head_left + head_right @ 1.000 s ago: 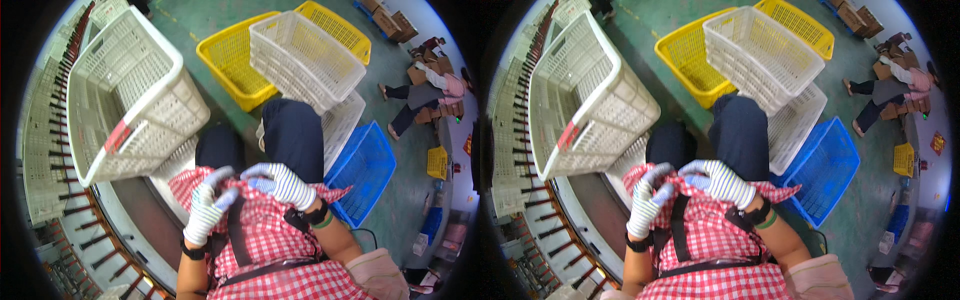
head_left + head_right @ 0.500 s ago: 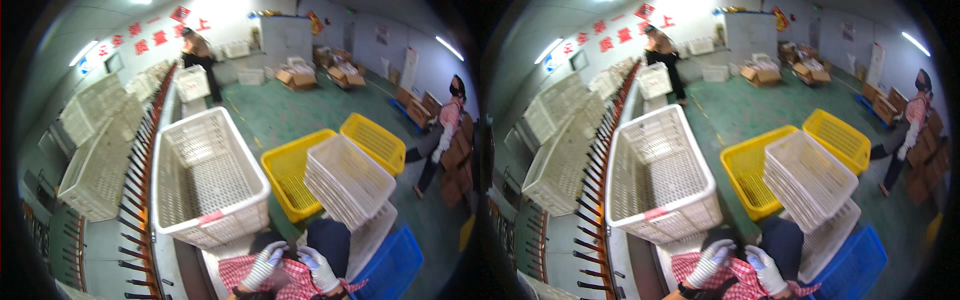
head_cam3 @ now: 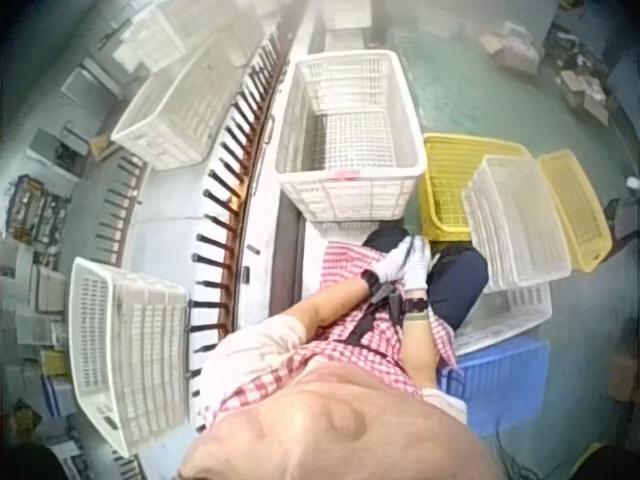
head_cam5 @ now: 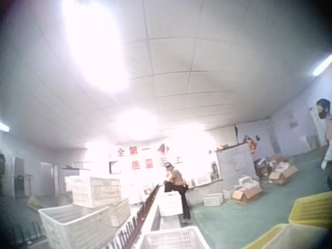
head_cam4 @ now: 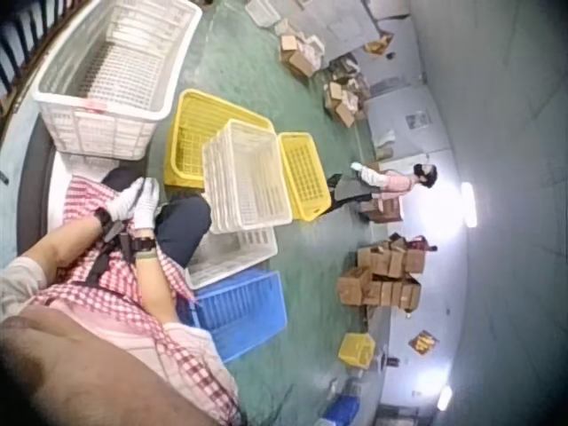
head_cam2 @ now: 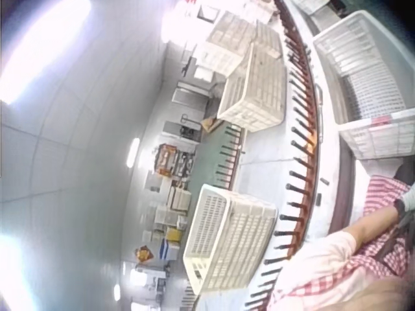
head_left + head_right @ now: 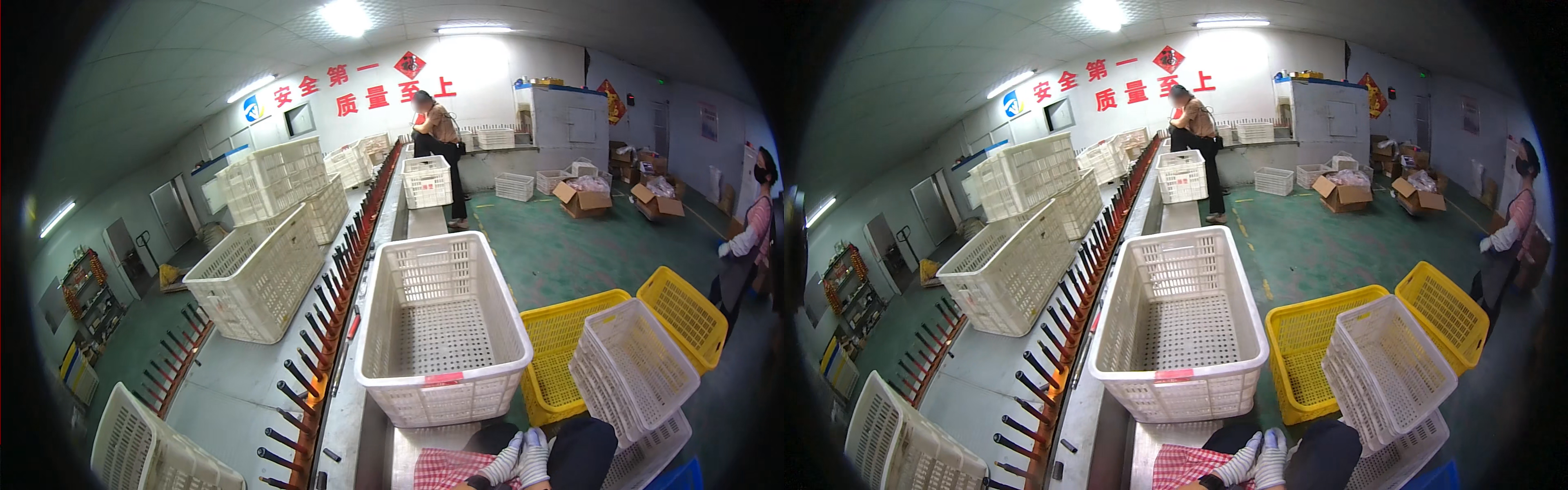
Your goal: Move and stack empty plastic crates in a factory setting.
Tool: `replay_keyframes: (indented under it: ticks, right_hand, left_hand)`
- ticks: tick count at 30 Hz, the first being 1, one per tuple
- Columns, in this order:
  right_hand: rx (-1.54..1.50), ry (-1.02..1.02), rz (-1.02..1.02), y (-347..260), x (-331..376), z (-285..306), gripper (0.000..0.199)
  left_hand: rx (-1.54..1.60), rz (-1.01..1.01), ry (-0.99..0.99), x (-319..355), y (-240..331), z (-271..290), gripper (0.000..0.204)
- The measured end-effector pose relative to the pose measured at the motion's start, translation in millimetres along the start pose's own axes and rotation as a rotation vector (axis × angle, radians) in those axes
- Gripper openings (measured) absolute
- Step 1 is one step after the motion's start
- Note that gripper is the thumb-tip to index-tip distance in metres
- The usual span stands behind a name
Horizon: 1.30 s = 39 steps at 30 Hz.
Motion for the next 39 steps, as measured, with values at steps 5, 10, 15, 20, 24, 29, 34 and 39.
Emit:
replay_keyframes:
  ticks: [5,10,15,20,24,29,34,39]
  right_hand:
    - [-0.048,0.011,0.042,-3,-1,2,0.035]
    - [0.069,-0.033,0.001,1,-5,-3,0.027]
    - [0.128,-0.03,0.029,0,-9,-2,0.023]
    - [0.109,0.001,-0.013,2,-7,1,0.021]
    - [0.101,-0.019,-0.006,5,-8,4,0.021]
    - [0.084,-0.014,-0.007,2,-6,6,0.022]
    - [0.094,-0.039,-0.014,3,-7,2,0.02]
    - [0.11,-0.035,-0.009,0,-5,-1,0.018]
  left_hand:
    - [-0.374,-0.059,0.357,23,-4,-46,0.027]
    - [-0.444,0.034,0.316,23,1,-24,0.024]
    - [-0.459,0.047,0.217,17,3,-24,0.025]
    - [-0.543,0.017,0.443,24,1,-37,0.024]
    - [-0.575,0.005,0.468,28,-2,-44,0.028]
    - [-0.557,0.018,0.449,23,0,-26,0.026]
    - [-0.467,0.024,0.322,15,3,-6,0.028]
    - [-0.511,0.003,0.355,16,11,16,0.028]
Point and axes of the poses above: each hand's wrist, its own x-axis away from the middle knuckle, its own z-axis out of the back of the hand, y = z × x, the point moved 9 cm from there along -x, towards the middle knuckle, and after that the axes turned 9 degrees about -y, right-handed, at the moved point
